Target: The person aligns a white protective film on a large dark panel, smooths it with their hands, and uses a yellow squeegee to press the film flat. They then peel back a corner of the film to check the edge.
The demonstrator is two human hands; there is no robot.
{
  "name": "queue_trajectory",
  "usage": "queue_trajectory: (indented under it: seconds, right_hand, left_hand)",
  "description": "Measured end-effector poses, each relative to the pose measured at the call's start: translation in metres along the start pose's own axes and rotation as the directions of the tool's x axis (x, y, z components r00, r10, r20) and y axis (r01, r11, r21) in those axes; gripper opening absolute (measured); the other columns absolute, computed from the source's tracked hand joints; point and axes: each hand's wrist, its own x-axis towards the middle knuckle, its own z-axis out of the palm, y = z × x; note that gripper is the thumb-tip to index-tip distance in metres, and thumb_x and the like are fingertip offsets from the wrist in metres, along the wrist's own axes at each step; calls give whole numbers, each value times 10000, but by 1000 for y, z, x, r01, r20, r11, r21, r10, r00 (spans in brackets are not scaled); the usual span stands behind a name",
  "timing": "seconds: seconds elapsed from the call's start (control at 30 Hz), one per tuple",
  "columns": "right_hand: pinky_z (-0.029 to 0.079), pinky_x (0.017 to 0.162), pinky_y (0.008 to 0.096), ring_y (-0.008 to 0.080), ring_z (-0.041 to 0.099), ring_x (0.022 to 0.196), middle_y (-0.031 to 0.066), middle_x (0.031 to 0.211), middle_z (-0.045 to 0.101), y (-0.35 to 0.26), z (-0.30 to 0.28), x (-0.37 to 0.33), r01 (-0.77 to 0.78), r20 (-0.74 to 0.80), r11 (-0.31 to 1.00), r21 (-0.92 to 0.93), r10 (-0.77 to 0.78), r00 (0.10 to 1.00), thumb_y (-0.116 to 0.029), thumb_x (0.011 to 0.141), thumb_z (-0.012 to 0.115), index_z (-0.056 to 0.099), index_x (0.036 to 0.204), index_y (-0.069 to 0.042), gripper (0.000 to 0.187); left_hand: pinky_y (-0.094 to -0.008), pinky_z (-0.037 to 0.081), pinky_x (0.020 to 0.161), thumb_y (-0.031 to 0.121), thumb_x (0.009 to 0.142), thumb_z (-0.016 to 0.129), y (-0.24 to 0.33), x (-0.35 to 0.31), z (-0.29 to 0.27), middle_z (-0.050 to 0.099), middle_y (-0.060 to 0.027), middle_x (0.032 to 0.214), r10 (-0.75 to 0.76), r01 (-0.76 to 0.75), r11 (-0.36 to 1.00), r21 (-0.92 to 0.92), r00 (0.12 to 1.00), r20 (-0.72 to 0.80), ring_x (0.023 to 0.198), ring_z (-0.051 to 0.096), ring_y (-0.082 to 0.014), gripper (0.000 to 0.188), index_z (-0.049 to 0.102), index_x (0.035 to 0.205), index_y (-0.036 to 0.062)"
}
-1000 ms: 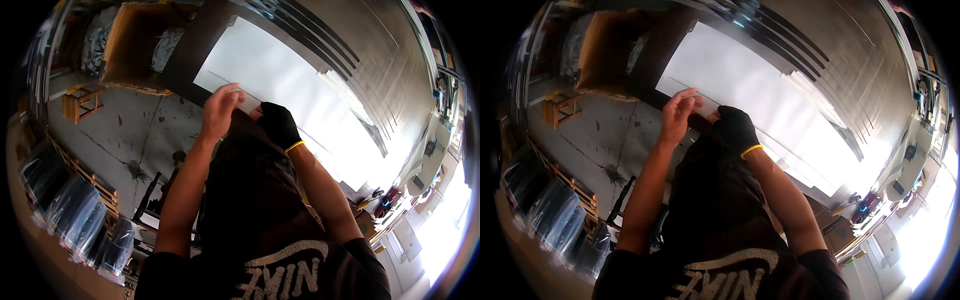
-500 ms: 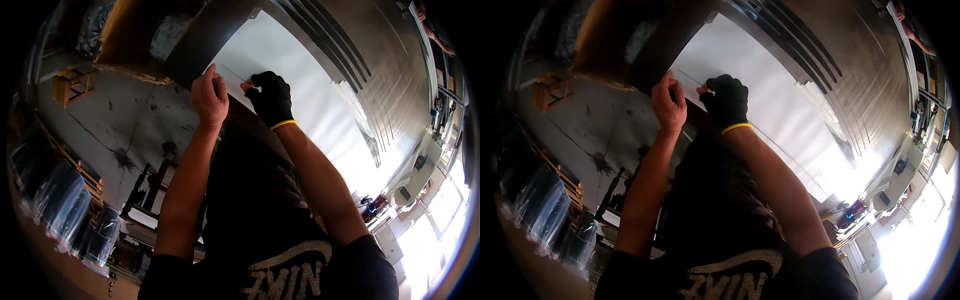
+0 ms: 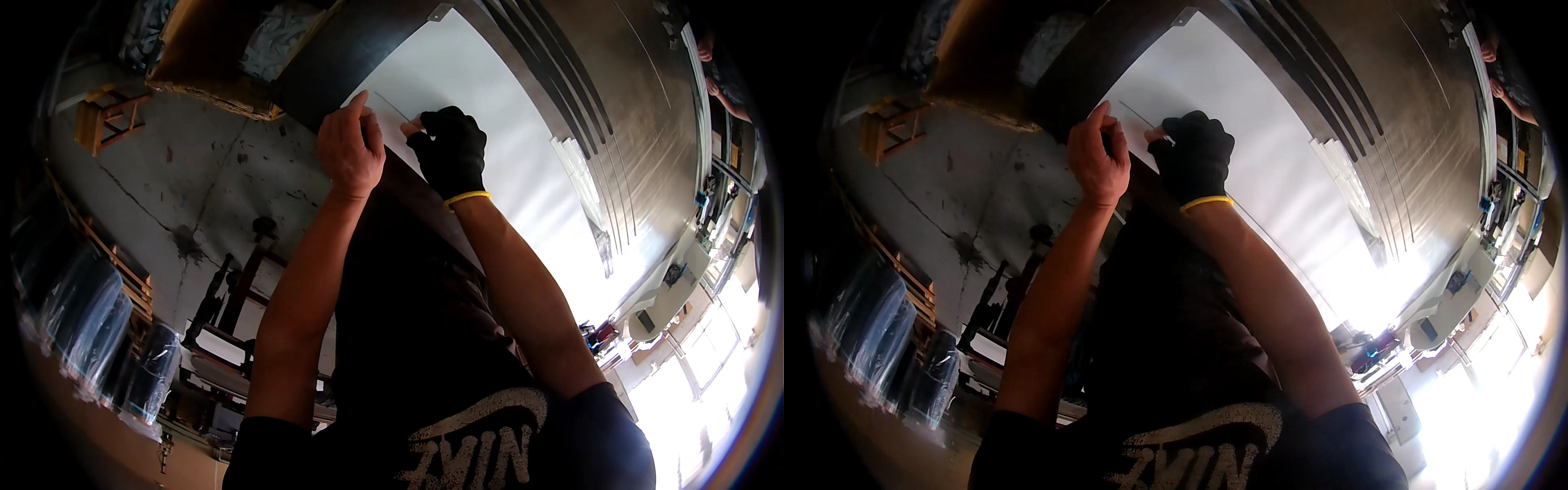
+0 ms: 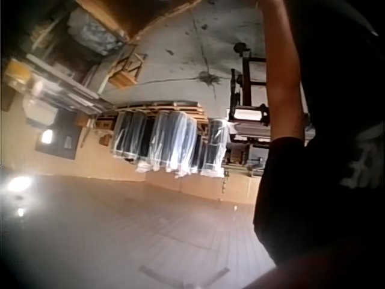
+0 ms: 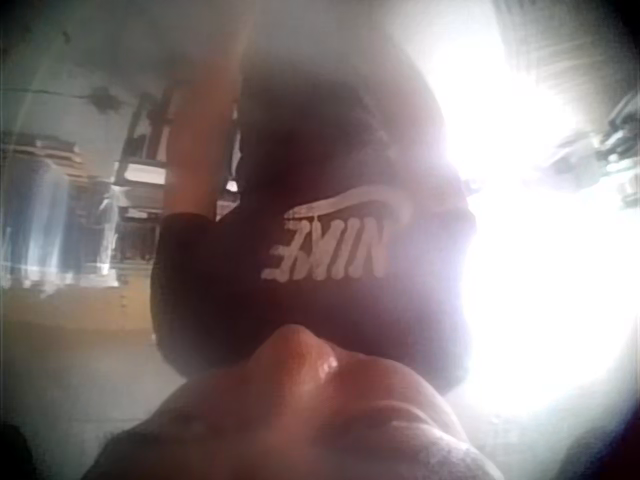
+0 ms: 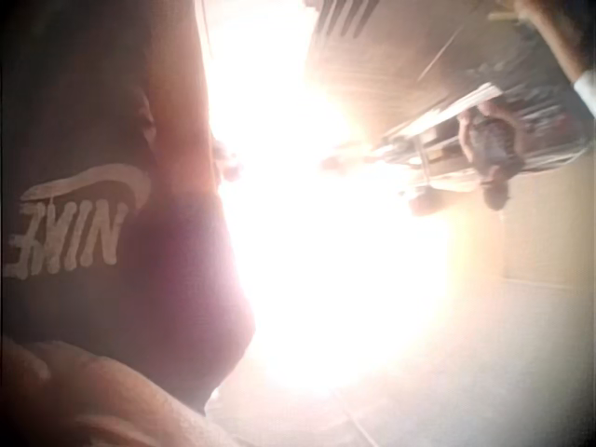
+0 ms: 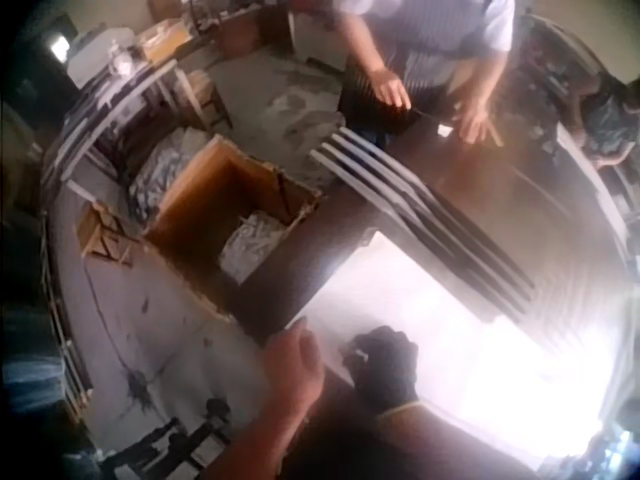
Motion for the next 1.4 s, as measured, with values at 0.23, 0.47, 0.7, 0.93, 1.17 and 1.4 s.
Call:
queue_trajectory:
  seconds: [0.23, 0.47, 0.7, 0.93, 1.17, 1.4]
  right_hand:
    - [566, 810, 461, 334, 714, 895, 90, 913, 763, 6, 4, 1, 29, -8, 999, -35, -29, 1000, -219, 780, 889, 881, 935, -191, 158]
    - [568, 809, 463, 341, 717, 889, 102, 913, 762, 8, 6, 3, 51, -5, 995, -80, -52, 999, -250, 792, 888, 881, 931, -187, 153]
    - [571, 813, 461, 343, 719, 897, 108, 930, 761, 6, 4, 4, 28, 25, 994, -106, -26, 999, -257, 795, 887, 882, 940, -194, 158]
    - [574, 816, 455, 339, 722, 904, 104, 933, 767, 4, 2, 4, 5, 44, 996, -93, -1, 999, -261, 802, 884, 882, 939, -193, 153]
    - [573, 811, 454, 339, 725, 891, 110, 927, 773, 4, 3, 4, 8, 29, 996, -90, -5, 1000, -284, 809, 884, 872, 918, -164, 162]
    - [566, 789, 464, 341, 726, 889, 113, 919, 766, 7, 6, 5, 33, 27, 992, -121, -30, 999, -299, 818, 870, 865, 919, -154, 177]
  left_hand:
    - [-418, 538, 815, 31, 1001, 714, 0, 1, 0, 683, -24, 977, 7, -8, 1000, 7, 1000, 4, 860, 658, -250, 381, 662, 1378, 53]
    - [-417, 538, 814, 41, 1006, 709, -1, 1, 2, 680, -26, 972, 13, -13, 1000, 5, 1000, 3, 859, 658, -249, 374, 663, 1377, 49]
    - [-423, 545, 829, 55, 1009, 710, 0, 1, 0, 683, -27, 978, 17, -17, 1000, 1, 1000, 5, 887, 669, -254, 367, 668, 1374, 49]
    - [-426, 555, 856, 60, 1008, 712, -1, 0, 0, 693, -36, 995, 15, -15, 1000, 5, 1000, 12, 918, 679, -260, 359, 676, 1365, 51]
    - [-425, 555, 856, 59, 1009, 710, 0, 2, -2, 693, -38, 996, 15, -15, 1000, 13, 1000, 19, 919, 678, -258, 348, 681, 1356, 51]
    - [-436, 545, 824, 61, 1022, 669, 0, 2, -1, 699, -70, 985, 25, -25, 1000, 6, 1000, 5, 903, 681, -282, 304, 681, 1325, 42]
